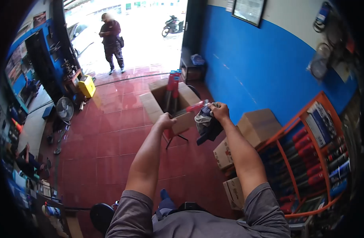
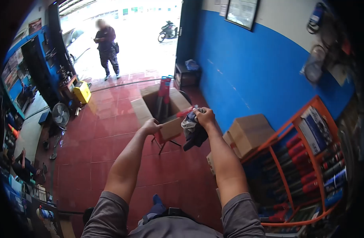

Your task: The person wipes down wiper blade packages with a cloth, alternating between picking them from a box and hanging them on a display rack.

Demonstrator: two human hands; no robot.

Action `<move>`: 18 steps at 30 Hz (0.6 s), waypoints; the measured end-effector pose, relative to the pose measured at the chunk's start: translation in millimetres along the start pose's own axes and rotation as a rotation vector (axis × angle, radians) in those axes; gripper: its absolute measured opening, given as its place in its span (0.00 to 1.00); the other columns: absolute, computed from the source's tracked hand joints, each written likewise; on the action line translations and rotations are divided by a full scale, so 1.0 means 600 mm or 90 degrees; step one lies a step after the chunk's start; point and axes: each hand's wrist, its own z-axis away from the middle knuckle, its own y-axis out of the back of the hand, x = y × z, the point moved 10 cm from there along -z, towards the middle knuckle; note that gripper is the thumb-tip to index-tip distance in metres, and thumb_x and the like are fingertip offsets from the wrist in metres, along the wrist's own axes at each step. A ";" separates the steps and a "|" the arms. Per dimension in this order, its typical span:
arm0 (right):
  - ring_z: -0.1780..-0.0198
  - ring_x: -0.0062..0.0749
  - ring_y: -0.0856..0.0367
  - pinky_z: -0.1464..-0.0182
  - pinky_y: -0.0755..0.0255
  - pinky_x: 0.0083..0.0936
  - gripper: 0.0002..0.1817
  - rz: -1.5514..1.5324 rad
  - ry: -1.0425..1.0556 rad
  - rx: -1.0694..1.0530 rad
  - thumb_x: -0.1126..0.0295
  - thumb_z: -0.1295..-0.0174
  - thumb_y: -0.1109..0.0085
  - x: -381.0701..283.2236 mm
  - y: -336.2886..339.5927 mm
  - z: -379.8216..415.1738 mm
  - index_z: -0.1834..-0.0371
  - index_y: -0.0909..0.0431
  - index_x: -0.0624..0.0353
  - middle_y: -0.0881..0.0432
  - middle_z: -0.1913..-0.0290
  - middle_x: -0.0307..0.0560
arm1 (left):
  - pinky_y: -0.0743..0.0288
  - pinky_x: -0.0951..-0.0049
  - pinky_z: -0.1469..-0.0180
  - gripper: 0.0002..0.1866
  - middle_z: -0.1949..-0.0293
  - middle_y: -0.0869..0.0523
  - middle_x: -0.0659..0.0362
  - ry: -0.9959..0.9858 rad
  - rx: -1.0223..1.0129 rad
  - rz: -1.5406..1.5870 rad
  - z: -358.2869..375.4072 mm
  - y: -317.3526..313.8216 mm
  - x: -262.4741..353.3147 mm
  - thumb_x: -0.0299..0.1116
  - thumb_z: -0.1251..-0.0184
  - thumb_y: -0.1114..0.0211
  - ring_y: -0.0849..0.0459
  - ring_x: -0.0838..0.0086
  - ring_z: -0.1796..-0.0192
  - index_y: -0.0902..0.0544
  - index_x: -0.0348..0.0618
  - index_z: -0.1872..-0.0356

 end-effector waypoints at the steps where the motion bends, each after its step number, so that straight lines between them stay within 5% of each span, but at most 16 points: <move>1: 0.70 0.23 0.20 0.64 0.25 0.29 0.17 -0.047 -0.009 -0.009 0.54 0.41 0.26 -0.022 -0.040 -0.016 0.69 0.13 0.60 0.15 0.72 0.37 | 0.21 0.60 0.37 0.31 0.47 0.11 0.44 0.023 0.021 -0.009 -0.009 0.046 -0.042 0.53 0.37 0.26 0.13 0.55 0.41 0.15 0.34 0.46; 8: 0.69 0.23 0.19 0.65 0.24 0.26 0.14 -0.371 -0.089 -0.049 0.58 0.41 0.25 -0.065 -0.294 -0.114 0.64 0.11 0.58 0.15 0.68 0.38 | 0.20 0.59 0.38 0.28 0.48 0.11 0.44 0.105 0.039 -0.037 -0.100 0.235 -0.250 0.52 0.35 0.28 0.13 0.55 0.42 0.13 0.36 0.48; 11: 0.69 0.24 0.18 0.65 0.23 0.27 0.11 -0.370 -0.170 -0.057 0.61 0.40 0.26 -0.067 -0.362 -0.146 0.65 0.11 0.57 0.15 0.68 0.38 | 0.18 0.60 0.42 0.27 0.52 0.09 0.44 0.093 0.066 -0.051 -0.154 0.260 -0.307 0.51 0.33 0.29 0.11 0.57 0.46 0.13 0.35 0.48; 14: 0.70 0.21 0.20 0.66 0.26 0.26 0.11 -0.439 -0.241 -0.059 0.59 0.41 0.24 -0.009 -0.456 -0.184 0.68 0.12 0.53 0.15 0.68 0.34 | 0.16 0.64 0.59 0.25 0.66 0.09 0.50 0.086 -0.053 -0.024 -0.257 0.224 -0.376 0.48 0.31 0.29 0.10 0.68 0.63 0.14 0.32 0.48; 18: 0.66 0.24 0.19 0.60 0.23 0.30 0.13 -0.366 -0.358 -0.048 0.58 0.43 0.24 0.047 -0.546 -0.233 0.64 0.12 0.54 0.14 0.65 0.35 | 0.16 0.67 0.63 0.25 0.67 0.10 0.52 0.084 -0.067 -0.030 -0.366 0.239 -0.401 0.48 0.31 0.29 0.11 0.71 0.67 0.14 0.33 0.49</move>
